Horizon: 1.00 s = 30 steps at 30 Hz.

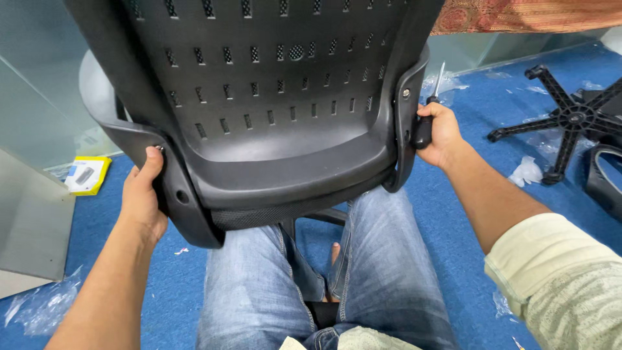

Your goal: The person uses a screwdriver to tighten screws on the underside of a black office chair seat, securing the seat to the frame. The person holds the chair steady with one hand while turning the screwdriver with the other.

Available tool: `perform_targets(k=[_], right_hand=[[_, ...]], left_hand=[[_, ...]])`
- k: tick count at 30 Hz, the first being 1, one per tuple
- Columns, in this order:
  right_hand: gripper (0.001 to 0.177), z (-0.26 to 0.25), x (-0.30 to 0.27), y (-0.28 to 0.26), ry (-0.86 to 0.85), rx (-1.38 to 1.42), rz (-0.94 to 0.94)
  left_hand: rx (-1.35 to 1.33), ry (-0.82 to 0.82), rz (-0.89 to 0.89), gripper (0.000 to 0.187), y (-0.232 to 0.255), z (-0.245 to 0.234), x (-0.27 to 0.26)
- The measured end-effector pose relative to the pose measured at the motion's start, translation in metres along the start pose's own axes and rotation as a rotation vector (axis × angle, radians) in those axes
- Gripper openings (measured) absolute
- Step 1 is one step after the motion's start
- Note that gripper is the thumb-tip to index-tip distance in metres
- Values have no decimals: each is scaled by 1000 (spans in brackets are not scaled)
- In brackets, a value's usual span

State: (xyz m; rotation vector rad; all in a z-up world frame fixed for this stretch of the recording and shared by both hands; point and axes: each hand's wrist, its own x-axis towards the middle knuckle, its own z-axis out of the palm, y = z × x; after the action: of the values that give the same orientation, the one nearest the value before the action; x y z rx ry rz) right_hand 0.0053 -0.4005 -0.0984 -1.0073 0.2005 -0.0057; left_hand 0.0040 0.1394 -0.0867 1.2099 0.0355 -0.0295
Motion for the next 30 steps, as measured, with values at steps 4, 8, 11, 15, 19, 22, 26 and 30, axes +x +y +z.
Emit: perform_targets(k=[4, 8, 11, 15, 19, 22, 26, 30], right_hand=[[56, 3, -22, 12, 23, -122, -75], [59, 6, -42, 34, 150, -145, -95], [57, 7, -45, 37, 186, -171, -79], [47, 8, -35, 31, 162, -269, -93], [44, 10, -30, 33, 160, -181, -111], [46, 9, -31, 30, 135, -202, -89], [41, 12, -48, 34, 311, -299, -190], [34, 22, -97, 60, 706, -735, -381]], left_hand=[[-2, 70, 37, 55, 1, 7, -8], [-45, 95, 45, 51, 4, 15, -8], [-54, 119, 42, 50, 7, 17, -6], [-52, 147, 73, 47, 4, 21, -3], [-83, 162, 62, 41, -3, 19, -3], [-39, 186, 79, 39, -4, 22, -2], [-69, 163, 86, 39, -2, 24, -5], [-47, 196, 62, 39, 0, 24, -7]])
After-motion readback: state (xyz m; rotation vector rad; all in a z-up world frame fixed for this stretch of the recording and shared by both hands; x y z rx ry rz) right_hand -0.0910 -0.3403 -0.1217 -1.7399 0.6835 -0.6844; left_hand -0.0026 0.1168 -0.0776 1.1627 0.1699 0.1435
